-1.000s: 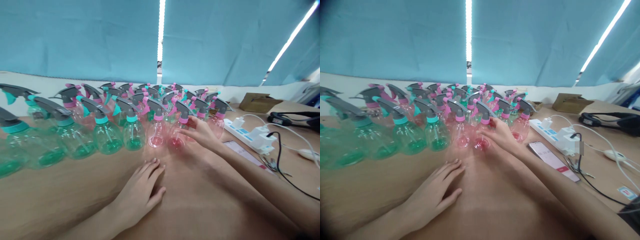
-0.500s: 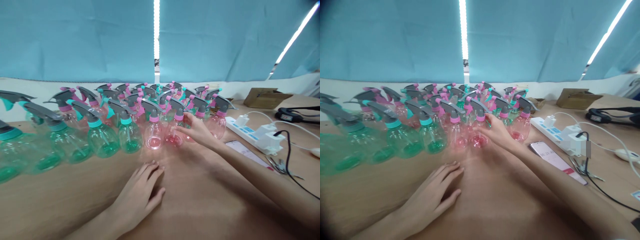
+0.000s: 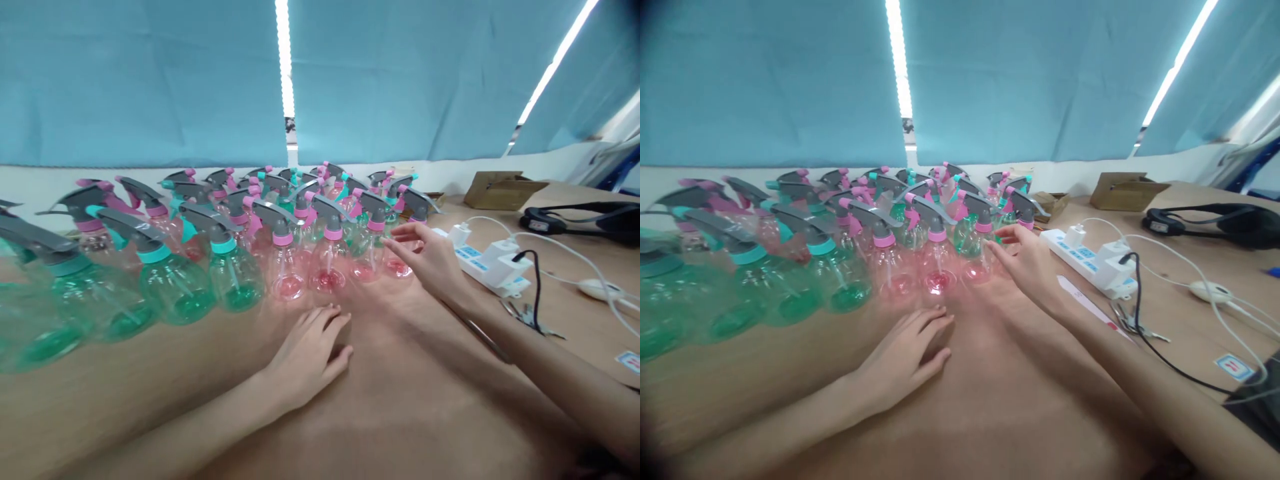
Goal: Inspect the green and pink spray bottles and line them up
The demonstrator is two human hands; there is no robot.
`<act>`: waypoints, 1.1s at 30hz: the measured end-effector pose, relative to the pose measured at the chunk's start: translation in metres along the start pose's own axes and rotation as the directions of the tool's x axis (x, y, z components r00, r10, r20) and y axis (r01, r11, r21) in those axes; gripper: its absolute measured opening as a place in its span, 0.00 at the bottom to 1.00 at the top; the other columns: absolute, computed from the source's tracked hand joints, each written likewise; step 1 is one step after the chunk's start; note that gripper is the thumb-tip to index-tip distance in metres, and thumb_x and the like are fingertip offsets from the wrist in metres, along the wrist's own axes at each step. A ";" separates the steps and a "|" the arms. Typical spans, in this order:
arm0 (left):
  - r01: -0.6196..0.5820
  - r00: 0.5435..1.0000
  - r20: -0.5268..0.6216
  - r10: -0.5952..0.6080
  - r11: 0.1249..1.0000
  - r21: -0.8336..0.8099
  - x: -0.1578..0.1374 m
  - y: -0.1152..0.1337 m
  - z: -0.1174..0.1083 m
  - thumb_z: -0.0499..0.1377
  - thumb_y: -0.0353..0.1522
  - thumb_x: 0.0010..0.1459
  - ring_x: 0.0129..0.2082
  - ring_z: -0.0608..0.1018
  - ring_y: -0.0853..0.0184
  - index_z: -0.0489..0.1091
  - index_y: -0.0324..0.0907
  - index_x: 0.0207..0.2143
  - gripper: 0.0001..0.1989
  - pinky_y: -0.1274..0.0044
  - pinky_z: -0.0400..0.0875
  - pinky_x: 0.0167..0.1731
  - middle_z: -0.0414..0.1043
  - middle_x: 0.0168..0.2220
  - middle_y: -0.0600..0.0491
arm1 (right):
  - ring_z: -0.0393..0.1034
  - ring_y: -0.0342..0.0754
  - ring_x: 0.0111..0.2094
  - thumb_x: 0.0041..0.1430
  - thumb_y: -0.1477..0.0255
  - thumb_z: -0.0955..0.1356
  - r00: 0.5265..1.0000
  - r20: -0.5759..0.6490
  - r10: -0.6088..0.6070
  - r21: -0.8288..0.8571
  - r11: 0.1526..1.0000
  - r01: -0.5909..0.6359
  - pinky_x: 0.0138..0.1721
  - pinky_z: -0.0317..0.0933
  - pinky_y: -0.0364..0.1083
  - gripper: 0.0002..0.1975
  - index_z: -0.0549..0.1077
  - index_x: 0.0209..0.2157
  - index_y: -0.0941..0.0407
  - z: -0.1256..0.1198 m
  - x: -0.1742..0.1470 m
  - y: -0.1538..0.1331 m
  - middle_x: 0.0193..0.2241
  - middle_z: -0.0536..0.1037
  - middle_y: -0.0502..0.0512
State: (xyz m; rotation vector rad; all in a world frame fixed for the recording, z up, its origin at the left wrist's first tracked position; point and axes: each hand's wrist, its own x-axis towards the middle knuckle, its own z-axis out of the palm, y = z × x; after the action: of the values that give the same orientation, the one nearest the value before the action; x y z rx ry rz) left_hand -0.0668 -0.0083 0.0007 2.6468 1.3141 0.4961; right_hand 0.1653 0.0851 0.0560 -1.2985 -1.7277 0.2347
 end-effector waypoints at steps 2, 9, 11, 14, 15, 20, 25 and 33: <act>-0.005 1.000 0.000 0.005 1.000 0.002 0.010 0.001 0.004 0.55 0.34 0.63 0.58 0.65 0.54 0.62 0.37 0.56 0.20 0.61 0.60 0.55 0.63 0.57 0.41 | 0.73 0.59 0.43 0.53 0.59 0.69 1.000 -0.009 0.014 -0.042 0.999 -0.014 0.43 0.65 0.57 0.19 0.73 0.41 0.59 0.003 0.006 0.006 0.42 0.78 0.63; -0.005 1.000 -0.012 0.005 1.000 -0.008 0.023 0.001 0.006 0.55 0.32 0.63 0.56 0.66 0.54 0.62 0.37 0.55 0.19 0.61 0.61 0.54 0.65 0.56 0.42 | 0.69 0.63 0.51 0.52 0.54 0.68 0.997 0.051 0.052 -0.121 0.992 -0.045 0.49 0.61 0.59 0.30 0.69 0.51 0.59 0.030 0.020 0.008 0.51 0.74 0.67; -0.006 1.000 -0.017 0.006 1.000 -0.023 0.021 0.001 0.005 0.55 0.32 0.62 0.56 0.67 0.54 0.63 0.38 0.55 0.18 0.62 0.61 0.54 0.65 0.55 0.43 | 0.71 0.64 0.47 0.51 0.53 0.68 0.997 0.050 0.060 -0.149 0.987 -0.052 0.45 0.63 0.59 0.29 0.70 0.49 0.58 0.033 0.022 0.006 0.46 0.77 0.66; -0.002 0.999 -0.033 0.000 0.998 -0.057 0.018 0.002 0.004 0.54 0.31 0.62 0.54 0.68 0.56 0.63 0.39 0.54 0.17 0.63 0.62 0.53 0.66 0.54 0.44 | 0.74 0.61 0.37 0.51 0.51 0.67 0.996 0.071 0.062 -0.182 0.982 -0.048 0.36 0.64 0.55 0.25 0.73 0.41 0.57 0.030 0.022 0.003 0.33 0.79 0.62; 0.001 0.999 -0.041 -0.004 0.997 -0.071 0.016 0.002 0.003 0.54 0.30 0.62 0.54 0.69 0.56 0.63 0.40 0.53 0.17 0.63 0.63 0.52 0.67 0.53 0.45 | 0.74 0.60 0.35 0.51 0.51 0.67 0.995 0.084 0.057 -0.189 0.981 -0.041 0.35 0.64 0.54 0.24 0.73 0.39 0.57 0.028 0.020 0.002 0.31 0.79 0.60; 0.016 0.996 -0.080 -0.028 0.988 -0.153 0.009 0.009 -0.001 0.54 0.30 0.62 0.49 0.72 0.59 0.63 0.43 0.51 0.14 0.65 0.67 0.49 0.69 0.49 0.49 | 0.73 0.59 0.34 0.51 0.50 0.67 0.992 0.129 0.018 -0.213 0.977 0.010 0.33 0.61 0.52 0.22 0.69 0.35 0.56 0.010 0.002 -0.001 0.31 0.77 0.59; 0.046 0.992 -0.102 -0.070 0.974 -0.223 -0.001 0.018 -0.005 0.54 0.30 0.62 0.49 0.73 0.59 0.64 0.42 0.50 0.13 0.65 0.67 0.50 0.69 0.49 0.48 | 0.71 0.57 0.32 0.55 0.51 0.65 0.990 0.142 0.007 -0.241 0.970 0.028 0.31 0.60 0.52 0.19 0.66 0.33 0.54 -0.016 -0.036 -0.016 0.29 0.75 0.57; 0.124 0.977 -0.118 -0.176 0.926 -0.355 -0.029 0.038 -0.002 0.64 0.42 0.54 0.60 0.61 0.49 0.44 0.47 0.63 0.42 0.55 0.60 0.55 0.54 0.62 0.43 | 0.73 0.58 0.35 0.50 0.50 0.68 0.978 0.196 -0.074 -0.194 0.974 0.112 0.30 0.64 0.51 0.24 0.68 0.41 0.52 -0.031 -0.096 -0.052 0.36 0.77 0.58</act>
State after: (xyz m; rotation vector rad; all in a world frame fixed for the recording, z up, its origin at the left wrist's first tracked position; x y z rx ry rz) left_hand -0.0553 -0.0543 0.0060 2.2393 1.3151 0.8306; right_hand 0.1555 -0.0280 0.0527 -1.3733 -2.0113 0.1303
